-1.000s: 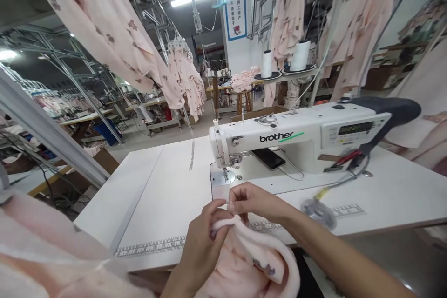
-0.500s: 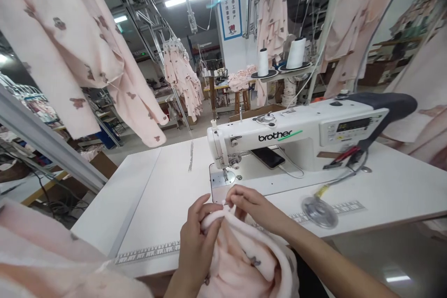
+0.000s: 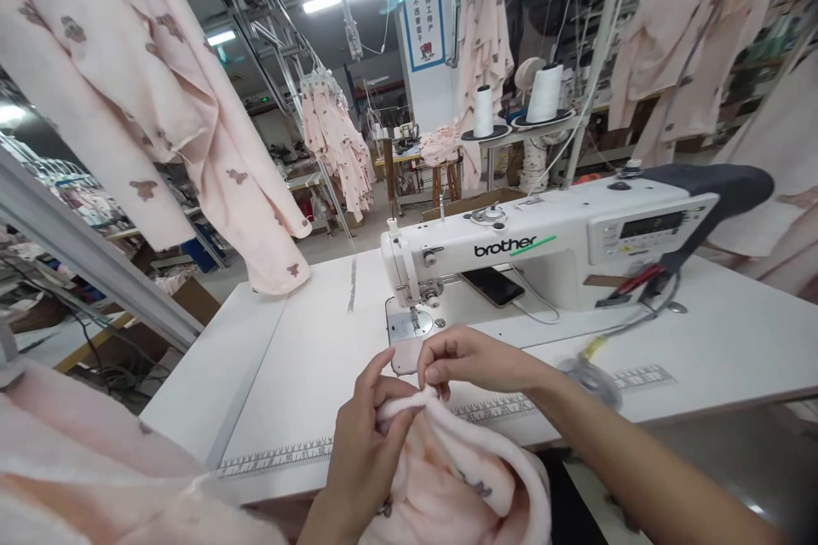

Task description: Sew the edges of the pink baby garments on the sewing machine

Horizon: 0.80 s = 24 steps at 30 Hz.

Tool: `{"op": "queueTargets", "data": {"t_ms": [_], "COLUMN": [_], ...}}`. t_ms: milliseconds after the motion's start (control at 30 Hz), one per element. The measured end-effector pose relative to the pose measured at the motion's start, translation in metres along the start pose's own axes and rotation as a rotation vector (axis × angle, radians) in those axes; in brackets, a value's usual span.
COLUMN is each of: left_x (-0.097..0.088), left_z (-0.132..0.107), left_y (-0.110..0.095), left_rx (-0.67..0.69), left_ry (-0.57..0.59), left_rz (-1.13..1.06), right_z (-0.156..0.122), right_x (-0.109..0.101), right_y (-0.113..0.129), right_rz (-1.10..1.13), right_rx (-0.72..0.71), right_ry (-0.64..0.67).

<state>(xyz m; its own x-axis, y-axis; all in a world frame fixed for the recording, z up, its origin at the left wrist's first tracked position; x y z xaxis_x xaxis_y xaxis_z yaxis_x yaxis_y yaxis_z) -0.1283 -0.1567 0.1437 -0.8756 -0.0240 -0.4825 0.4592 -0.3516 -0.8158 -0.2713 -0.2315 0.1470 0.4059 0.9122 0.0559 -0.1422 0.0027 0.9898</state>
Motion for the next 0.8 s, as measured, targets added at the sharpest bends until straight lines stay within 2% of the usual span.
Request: {"op": "queueTargets", "data": {"t_ms": [67, 233, 333, 467, 533, 600, 667, 733, 800], "left_x": [-0.002, -0.004, 0.000, 0.005, 0.005, 0.004, 0.006, 0.007, 0.006], "left_z": [-0.002, -0.008, -0.006, 0.000, 0.002, 0.001, 0.000, -0.001, 0.000], "left_y": [0.002, 0.012, 0.019, 0.019, 0.017, 0.017, 0.016, 0.016, 0.016], "left_rx": [0.060, 0.261, 0.168, 0.002, -0.069, -0.152, -0.206, -0.232, -0.233], "left_ry": [-0.011, -0.136, -0.104, -0.003, -0.024, -0.104, -0.165, -0.184, -0.177], "left_rz": [0.057, 0.253, 0.194, 0.097, 0.004, -0.121, -0.194, -0.200, -0.172], "right_z": [0.005, 0.009, 0.007, 0.003, 0.000, -0.005, -0.013, -0.022, -0.027], "right_x": [-0.001, 0.005, 0.009, 0.011, 0.015, 0.021, 0.026, 0.033, 0.039], "right_y": [-0.009, -0.042, -0.047, -0.043, -0.041, -0.037, -0.032, -0.027, -0.021], "right_rz": [0.082, 0.374, 0.414, 0.372, 0.340, 0.242, 0.041, -0.227, -0.444], "right_rx": [0.024, 0.223, 0.241, 0.244, 0.235, 0.165, 0.085, 0.066, 0.068], "right_ry": [0.026, 0.002, -0.012, -0.106, -0.159, -0.250, -0.414, -0.559, -0.603]}}
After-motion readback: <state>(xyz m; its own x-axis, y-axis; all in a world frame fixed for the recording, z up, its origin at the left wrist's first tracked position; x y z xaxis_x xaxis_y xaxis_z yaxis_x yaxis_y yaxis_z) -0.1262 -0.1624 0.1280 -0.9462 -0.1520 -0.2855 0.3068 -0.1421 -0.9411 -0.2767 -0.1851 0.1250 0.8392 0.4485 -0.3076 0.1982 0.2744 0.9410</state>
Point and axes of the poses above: each hand's wrist, its own z-axis towards the middle knuckle, its own x-axis out of the palm, y = z × x, the point moved 4 cm from there along z, towards the middle knuckle, and after that the axes turned 10 degrees about y, right-handed, at the moved point
